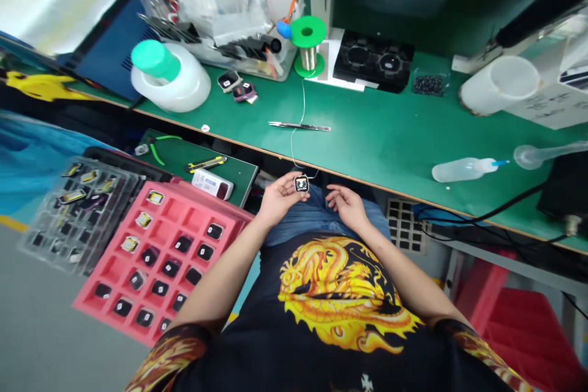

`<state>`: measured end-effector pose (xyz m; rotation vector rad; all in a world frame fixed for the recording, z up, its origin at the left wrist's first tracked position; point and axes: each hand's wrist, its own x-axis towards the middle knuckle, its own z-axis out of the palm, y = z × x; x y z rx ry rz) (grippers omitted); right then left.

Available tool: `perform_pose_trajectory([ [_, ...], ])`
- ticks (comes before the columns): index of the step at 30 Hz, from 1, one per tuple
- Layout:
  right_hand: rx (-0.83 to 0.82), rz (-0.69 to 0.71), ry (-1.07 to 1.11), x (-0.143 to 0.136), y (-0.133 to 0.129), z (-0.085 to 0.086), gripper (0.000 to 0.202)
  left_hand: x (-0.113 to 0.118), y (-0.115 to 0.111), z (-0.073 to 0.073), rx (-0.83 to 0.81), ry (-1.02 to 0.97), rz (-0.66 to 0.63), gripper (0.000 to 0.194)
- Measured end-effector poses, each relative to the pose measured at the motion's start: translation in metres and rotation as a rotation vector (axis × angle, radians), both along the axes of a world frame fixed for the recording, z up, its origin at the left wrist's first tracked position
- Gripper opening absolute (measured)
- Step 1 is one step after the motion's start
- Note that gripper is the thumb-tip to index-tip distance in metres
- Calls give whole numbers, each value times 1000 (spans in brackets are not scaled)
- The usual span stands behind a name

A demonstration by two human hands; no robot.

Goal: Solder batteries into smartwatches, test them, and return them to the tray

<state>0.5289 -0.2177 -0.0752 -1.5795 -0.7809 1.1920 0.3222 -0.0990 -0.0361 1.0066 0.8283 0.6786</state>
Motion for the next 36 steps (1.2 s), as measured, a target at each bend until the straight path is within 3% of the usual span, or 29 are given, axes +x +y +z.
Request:
perform_pose_trajectory([
  [7, 62, 63, -71, -9, 12, 8, 40, -5, 3, -3, -8, -8, -45, 68],
  [12, 86, 87, -133, -10, 6, 17, 54, 0, -12, 0, 54, -11, -96, 66],
  [16, 39, 134, -237, -3, 5, 3, 56, 9, -22, 1, 175, -4, -149, 53],
  [19, 32, 141, -260, 3, 11, -8, 51, 14, -23, -6, 254, -14, -157, 65],
  [22, 6, 107, -240, 2, 11, -11, 56, 16, -24, -14, 288, -63, -150, 73],
  [27, 23, 127, -245, 1, 9, -11, 56, 20, -20, -18, 324, -136, -137, 56],
  [31, 96, 105, -326, -3, 17, 8, 46, 21, -15, -6, 322, -145, -127, 47],
  [33, 170, 125, -414, -11, 16, 27, 42, 15, -20, 3, 254, -140, -140, 49],
  [36, 95, 104, -422, -21, 13, 42, 38, 4, -27, 9, 95, -123, -174, 56],
])
